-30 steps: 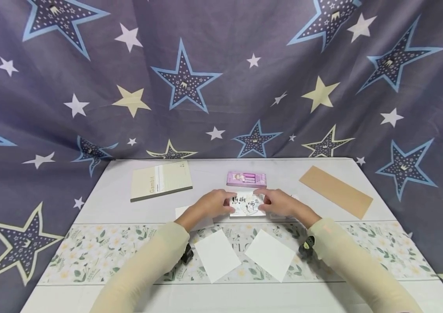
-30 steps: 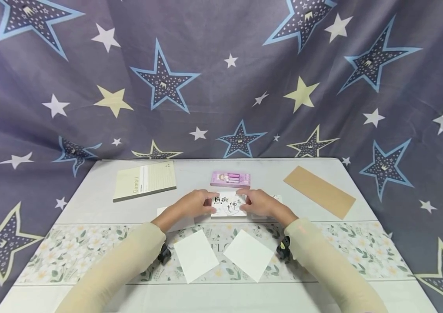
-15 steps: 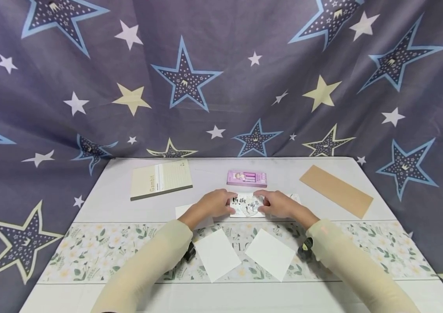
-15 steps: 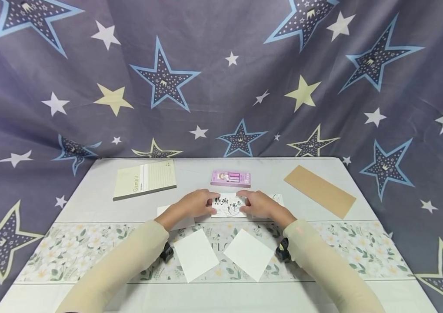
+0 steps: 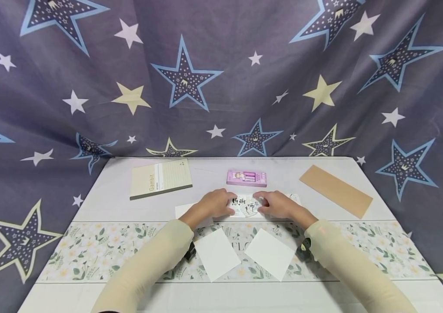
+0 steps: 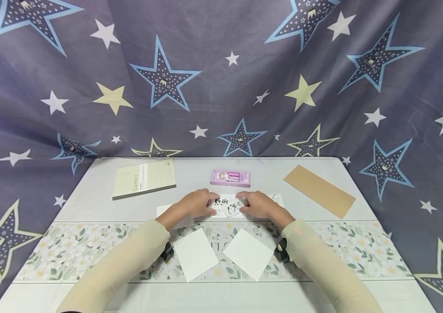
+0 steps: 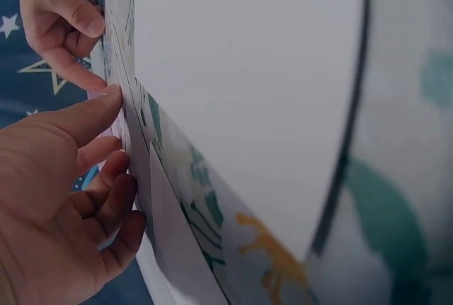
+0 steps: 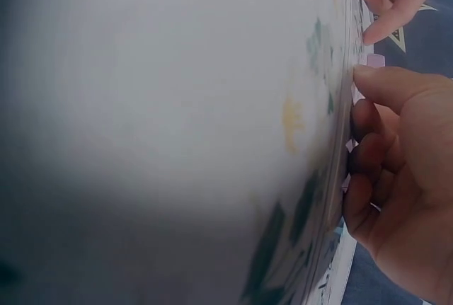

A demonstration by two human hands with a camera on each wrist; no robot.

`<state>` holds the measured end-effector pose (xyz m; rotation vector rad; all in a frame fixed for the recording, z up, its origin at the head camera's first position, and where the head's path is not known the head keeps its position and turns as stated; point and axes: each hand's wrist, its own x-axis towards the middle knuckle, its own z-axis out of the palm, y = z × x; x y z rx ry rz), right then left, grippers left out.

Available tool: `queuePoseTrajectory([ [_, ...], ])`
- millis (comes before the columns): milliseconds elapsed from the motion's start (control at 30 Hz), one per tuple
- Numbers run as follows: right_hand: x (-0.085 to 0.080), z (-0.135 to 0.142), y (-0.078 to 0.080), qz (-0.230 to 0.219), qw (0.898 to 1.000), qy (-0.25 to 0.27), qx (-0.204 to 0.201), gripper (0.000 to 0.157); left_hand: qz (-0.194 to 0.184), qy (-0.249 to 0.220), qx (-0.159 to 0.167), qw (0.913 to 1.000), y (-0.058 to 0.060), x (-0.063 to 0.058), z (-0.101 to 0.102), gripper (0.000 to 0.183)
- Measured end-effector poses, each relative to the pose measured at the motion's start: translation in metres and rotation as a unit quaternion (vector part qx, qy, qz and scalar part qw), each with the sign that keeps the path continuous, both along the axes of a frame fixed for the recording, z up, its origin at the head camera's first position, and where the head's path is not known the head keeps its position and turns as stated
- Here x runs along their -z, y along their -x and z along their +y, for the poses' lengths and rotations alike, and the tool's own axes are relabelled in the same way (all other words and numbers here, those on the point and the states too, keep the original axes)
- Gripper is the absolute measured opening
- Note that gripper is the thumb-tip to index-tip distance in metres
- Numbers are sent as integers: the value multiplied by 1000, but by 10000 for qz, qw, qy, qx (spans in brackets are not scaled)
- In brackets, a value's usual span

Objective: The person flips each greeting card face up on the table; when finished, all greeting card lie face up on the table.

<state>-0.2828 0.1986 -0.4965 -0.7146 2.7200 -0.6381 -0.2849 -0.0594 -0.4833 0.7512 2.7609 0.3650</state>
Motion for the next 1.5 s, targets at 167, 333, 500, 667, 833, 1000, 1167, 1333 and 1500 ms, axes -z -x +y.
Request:
queuePoseTrajectory([
  [167, 0, 0, 1, 62, 10000, 3, -37, 54, 24, 12, 0, 10000, 0, 1, -1, 64],
  [333, -1, -1, 1, 69, 10000, 10, -61, 53, 73, 113, 103, 9999, -1, -3, -3, 57],
  [500, -5, -2, 0, 45, 9997, 171, -166, 52, 110, 40, 109, 9999, -1, -11, -13, 51],
  [667, -12, -8, -1, 133, 9991, 278, -275, 52, 157, -134, -45, 9998, -2, -18, -28, 59],
  [833, -20, -26, 0, 249, 9976, 428, -480, 52, 157, -291, -206, 9992, -7, -24, -49, 58],
  [1000, -25, -46, 1, 319, 9959, 565, -633, 52, 133, -439, -433, 9980, -13, -27, -73, 58],
  [1167, -26, -70, 0, 197, 9958, 598, -670, 52, 73, -515, -688, 9963, -20, -27, -100, 59],
  [1333, -23, -95, -1, 207, 9955, 543, -744, 52, 28, -479, -886, 9949, -29, -21, -126, 62],
  [1500, -16, -116, 0, 176, 9959, 466, -756, 53, -103, -521, -1071, 9928, -39, -15, -145, 71],
])
